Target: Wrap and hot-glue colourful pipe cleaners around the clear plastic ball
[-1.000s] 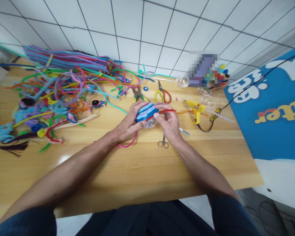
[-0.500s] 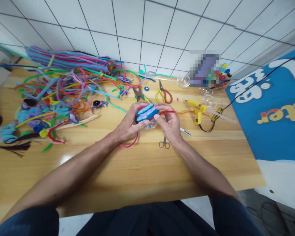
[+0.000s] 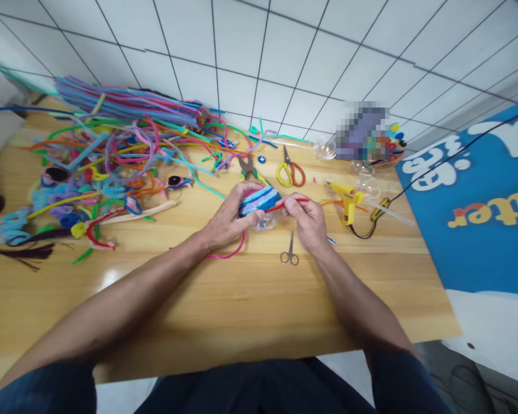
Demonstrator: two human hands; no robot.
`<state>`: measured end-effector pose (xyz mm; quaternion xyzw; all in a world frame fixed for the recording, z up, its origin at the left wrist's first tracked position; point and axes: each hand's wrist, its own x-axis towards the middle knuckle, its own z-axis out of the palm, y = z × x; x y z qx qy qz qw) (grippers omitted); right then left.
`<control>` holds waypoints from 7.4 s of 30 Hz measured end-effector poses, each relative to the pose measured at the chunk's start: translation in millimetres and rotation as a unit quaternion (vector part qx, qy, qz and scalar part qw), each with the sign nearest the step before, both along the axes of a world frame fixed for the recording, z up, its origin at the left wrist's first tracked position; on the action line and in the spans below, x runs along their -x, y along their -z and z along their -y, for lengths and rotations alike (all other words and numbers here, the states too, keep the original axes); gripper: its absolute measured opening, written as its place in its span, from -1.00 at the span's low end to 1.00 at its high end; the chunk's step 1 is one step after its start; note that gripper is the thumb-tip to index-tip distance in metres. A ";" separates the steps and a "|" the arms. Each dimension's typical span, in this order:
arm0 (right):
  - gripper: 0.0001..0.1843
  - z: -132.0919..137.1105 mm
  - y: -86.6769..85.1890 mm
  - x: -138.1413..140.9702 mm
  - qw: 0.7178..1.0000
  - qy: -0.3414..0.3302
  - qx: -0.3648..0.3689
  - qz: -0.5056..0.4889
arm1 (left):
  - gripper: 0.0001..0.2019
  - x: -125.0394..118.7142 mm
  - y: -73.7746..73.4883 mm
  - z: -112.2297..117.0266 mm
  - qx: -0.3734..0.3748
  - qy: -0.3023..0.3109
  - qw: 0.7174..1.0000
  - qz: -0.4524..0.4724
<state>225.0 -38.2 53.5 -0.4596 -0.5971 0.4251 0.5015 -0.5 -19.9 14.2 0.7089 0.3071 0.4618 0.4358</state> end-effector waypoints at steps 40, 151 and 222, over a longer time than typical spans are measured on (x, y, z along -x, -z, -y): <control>-0.93 -3.6 -1.7 -16.2 0.917 0.002 -0.293 0.272 | -0.46 1.0 -1.5 -0.8 -0.009 0.015 1.000 -0.006; -0.83 -17.6 -2.1 -21.7 0.995 0.028 0.094 0.006 | -0.26 4.9 11.0 -3.4 -0.246 -0.014 0.958 -0.146; -0.81 -3.4 -45.9 -33.4 0.943 -0.023 -0.026 0.330 | -0.38 -11.6 12.3 2.1 -0.161 0.066 0.984 -0.045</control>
